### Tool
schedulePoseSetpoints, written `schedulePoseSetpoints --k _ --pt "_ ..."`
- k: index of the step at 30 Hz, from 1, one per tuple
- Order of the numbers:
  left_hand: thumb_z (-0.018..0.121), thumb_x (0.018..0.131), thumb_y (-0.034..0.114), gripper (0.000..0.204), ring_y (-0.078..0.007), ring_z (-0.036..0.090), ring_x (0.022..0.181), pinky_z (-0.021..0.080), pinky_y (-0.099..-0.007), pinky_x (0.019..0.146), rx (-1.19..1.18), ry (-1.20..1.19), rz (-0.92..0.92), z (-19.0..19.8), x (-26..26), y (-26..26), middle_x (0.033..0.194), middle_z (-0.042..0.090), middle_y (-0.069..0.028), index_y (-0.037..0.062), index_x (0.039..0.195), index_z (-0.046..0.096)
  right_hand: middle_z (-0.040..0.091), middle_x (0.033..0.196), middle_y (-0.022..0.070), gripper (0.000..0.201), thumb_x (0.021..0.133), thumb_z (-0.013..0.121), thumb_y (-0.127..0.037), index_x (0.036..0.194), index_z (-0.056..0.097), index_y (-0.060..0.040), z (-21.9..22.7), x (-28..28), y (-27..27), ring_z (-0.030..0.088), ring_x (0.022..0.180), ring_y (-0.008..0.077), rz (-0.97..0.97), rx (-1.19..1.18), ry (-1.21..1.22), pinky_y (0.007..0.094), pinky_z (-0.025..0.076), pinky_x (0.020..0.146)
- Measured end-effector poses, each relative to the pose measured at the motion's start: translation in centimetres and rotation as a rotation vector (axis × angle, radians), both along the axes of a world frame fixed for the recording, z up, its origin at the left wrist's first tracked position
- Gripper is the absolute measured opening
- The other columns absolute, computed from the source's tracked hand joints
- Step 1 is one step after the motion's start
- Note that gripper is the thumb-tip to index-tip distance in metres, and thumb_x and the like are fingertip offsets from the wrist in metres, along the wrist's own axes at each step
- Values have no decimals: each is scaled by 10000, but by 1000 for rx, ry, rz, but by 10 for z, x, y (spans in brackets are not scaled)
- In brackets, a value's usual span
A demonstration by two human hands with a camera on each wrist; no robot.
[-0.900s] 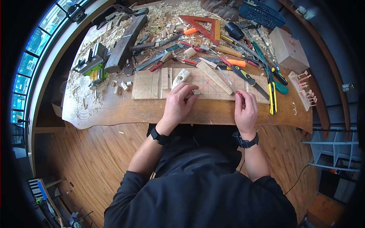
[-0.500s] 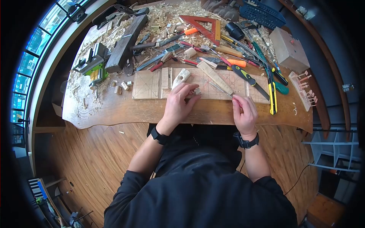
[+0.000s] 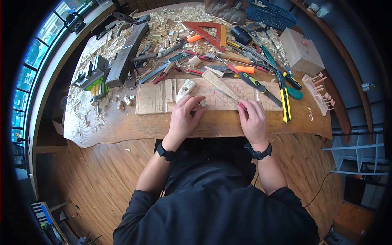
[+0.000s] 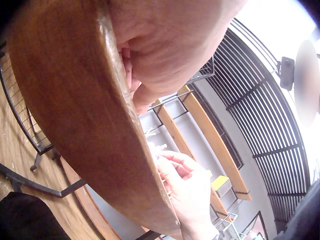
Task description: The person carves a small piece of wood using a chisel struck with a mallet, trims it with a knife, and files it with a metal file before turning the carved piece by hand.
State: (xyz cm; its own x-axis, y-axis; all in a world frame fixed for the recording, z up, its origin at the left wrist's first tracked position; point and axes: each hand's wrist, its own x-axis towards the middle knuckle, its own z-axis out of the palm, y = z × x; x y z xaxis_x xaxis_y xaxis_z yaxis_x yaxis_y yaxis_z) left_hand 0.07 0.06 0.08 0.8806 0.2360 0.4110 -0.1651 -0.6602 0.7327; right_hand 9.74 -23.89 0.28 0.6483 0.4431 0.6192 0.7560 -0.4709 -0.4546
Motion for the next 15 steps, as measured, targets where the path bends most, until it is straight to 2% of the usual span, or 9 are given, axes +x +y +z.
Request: schedulePoseSetpoints --k 7,10,12,15 --pt "846 860 48 317 -226 704 846 594 -342 777 18 -6 1 -1 0 1 932 690 -94 28 1160 747 674 982 121 185 910 795 -14 1085 734 -22 -1 0 0 670 900 330 15 -41 -2 430 550 783" --pt "845 868 52 310 -228 706 845 598 -342 777 3 -2 -2 0 -1 0 940 688 -94 28 1160 745 694 983 120 157 923 793 -20 1071 740 -18 3 -4 -2 672 876 322 17 47 -30 420 551 776" --pt "843 872 55 303 -227 706 844 599 -342 773 -6 -5 -1 -2 -1 0 945 688 -94 27 1158 746 709 982 115 142 933 795 -28 1065 744 -16 5 -6 -6 672 855 312 -79 122 -34 410 550 764" --pt "840 881 61 289 -223 707 844 600 -340 766 -5 -10 -7 -1 -1 1 949 686 -93 26 1153 747 702 959 109 144 936 800 -38 1067 744 -15 2 0 -9 669 848 301 -173 71 -39 404 547 754"
